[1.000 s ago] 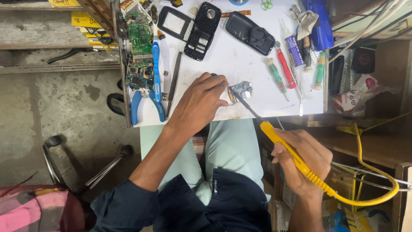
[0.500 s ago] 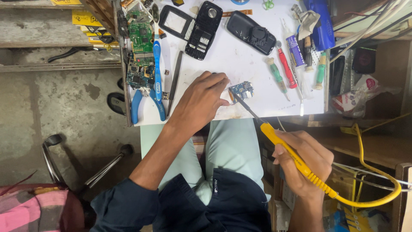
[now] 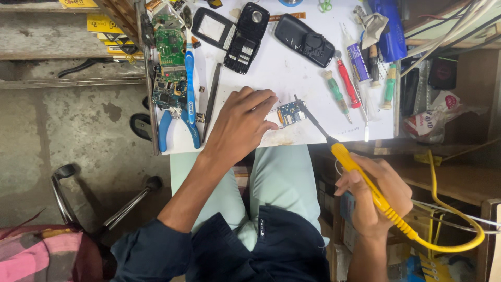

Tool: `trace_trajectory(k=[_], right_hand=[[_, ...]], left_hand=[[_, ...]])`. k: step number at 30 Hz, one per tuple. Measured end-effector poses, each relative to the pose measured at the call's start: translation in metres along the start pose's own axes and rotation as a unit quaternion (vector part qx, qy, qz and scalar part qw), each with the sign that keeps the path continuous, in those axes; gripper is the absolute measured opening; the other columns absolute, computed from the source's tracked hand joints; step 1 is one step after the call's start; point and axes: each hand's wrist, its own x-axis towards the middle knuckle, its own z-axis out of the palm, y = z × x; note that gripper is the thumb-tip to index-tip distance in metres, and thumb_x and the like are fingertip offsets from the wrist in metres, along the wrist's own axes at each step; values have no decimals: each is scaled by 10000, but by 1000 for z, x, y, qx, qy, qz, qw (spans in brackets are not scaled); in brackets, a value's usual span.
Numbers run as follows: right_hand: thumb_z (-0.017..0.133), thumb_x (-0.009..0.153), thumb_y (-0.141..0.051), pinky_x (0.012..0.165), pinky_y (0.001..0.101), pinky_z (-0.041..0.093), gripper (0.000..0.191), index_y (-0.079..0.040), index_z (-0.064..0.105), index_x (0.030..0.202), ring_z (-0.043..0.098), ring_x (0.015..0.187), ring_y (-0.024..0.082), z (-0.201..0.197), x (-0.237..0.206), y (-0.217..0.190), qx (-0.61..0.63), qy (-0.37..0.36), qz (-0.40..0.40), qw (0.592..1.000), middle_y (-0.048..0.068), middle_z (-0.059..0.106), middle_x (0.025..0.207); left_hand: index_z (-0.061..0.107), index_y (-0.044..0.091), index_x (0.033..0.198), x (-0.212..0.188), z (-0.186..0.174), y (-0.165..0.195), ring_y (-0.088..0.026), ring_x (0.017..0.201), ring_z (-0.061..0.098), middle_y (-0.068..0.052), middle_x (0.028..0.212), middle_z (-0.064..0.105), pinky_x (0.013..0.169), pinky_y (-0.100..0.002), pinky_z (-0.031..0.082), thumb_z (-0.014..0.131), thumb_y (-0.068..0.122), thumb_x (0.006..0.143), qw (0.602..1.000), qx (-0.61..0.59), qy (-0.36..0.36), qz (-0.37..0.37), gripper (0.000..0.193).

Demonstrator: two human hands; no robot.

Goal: The person sits at a repair workbench and solders a small circuit board, holding the board steady with one hand while applying a soldering iron to its components with the other. They reposition the board and wires between soldering passes and continue working on the board throughout the clip.

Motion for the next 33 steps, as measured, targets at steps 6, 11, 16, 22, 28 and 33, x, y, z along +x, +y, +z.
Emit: trace_trajectory(k=[6, 11, 16, 22, 28, 33], right_hand=[[585, 1014, -73, 537, 255, 503, 269, 146, 637, 1162, 646, 553, 205, 5, -5, 11, 35, 34, 16, 999, 187, 683, 767], [539, 1022, -69, 552, 324, 564, 291, 154, 598, 1199, 674, 652, 263, 17, -11, 16, 128, 70, 53, 988, 236, 637, 958], [543, 1108, -143, 602, 360, 594, 296, 106, 552, 1267, 665, 744, 261, 26, -16, 25, 250, 76, 38, 964, 236, 589, 1092], [549, 1164, -239, 694, 402, 605, 342, 89, 567, 1258, 662, 865, 281, 35, -22, 29, 322, 75, 26, 944, 220, 560, 1125], [549, 1156, -255, 685, 404, 613, 350, 87, 588, 1224, 666, 862, 278, 43, -19, 23, 344, 54, 16, 937, 205, 551, 1122], [554, 1157, -240, 696, 394, 621, 318, 65, 600, 1233, 673, 873, 273, 46, -18, 16, 339, 38, -2, 940, 197, 546, 1118]], left_hand=[[756, 21, 1023, 1, 1, 20, -267, 999, 648, -66, 1072, 758, 893, -407, 464, 844, 79, 850, 987, -23, 158, -28, 203], [744, 12, 1049, 1, 2, 45, -259, 978, 725, -102, 1056, 767, 861, -348, 584, 753, -13, 929, 962, -128, 231, -74, 123], [729, -13, 1113, -5, 0, 63, -245, 947, 751, -119, 1081, 767, 797, -321, 599, 687, -107, 931, 959, -146, 224, -90, 210], [734, -10, 1106, -19, 3, 78, -205, 825, 738, -119, 962, 753, 668, -294, 563, 632, -187, 867, 960, -150, 202, -123, 315], [451, -4, 1128, -36, 18, 88, -148, 856, 738, -162, 1023, 765, 715, -273, 605, 630, -127, 990, 929, -255, 224, -144, 258], [208, 56, 1088, -50, 23, 93, -162, 793, 720, -223, 995, 771, 701, -263, 601, 630, -80, 1009, 876, -383, 177, -233, 451]])
